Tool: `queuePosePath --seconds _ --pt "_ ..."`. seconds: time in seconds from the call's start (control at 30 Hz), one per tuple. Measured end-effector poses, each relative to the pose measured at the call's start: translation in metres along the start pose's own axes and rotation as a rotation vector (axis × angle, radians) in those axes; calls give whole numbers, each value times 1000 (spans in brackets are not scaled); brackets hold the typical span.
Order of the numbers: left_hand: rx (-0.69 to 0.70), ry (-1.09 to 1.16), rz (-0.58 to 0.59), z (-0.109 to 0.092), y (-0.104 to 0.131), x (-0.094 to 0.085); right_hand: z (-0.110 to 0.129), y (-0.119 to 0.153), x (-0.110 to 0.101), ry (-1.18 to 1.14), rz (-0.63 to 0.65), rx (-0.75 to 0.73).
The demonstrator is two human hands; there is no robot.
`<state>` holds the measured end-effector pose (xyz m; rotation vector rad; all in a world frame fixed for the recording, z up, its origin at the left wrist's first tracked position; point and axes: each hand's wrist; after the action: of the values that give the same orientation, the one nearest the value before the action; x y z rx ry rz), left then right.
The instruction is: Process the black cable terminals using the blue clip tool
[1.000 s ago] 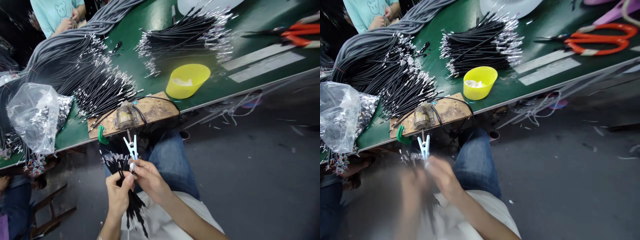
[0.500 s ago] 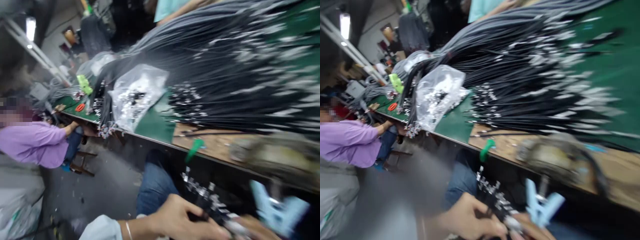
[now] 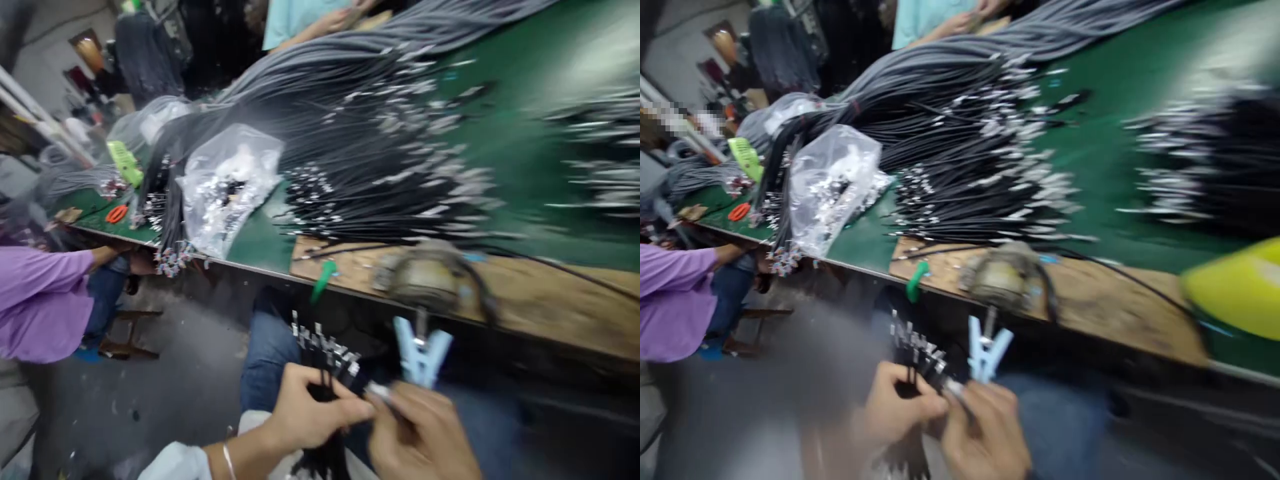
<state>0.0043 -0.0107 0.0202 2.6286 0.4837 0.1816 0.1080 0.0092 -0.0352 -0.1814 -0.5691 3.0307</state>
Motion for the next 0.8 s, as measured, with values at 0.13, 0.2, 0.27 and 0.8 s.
queuePosePath --seconds 0.13,0.2,0.27,0.8 --pt "90 -144 36 0 -5 -5 8 -26 0 -222 167 209" --pt "212 -235 -27 3 -10 -9 6 -36 -5 -516 320 476" --pt "313 -294 6 5 -14 -11 5 -46 -10 -753 477 674" --pt "533 -382 -62 -21 -12 0 5 -94 -4 -1011 372 794"
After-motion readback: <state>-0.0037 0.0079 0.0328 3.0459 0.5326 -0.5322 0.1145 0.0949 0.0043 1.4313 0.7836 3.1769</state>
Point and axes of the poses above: each hand's wrist, its own y-axis away from the middle knuckle, its own x-axis out of the palm, z = x × y, and after that the axes turned 2 degrees about x, right-handed
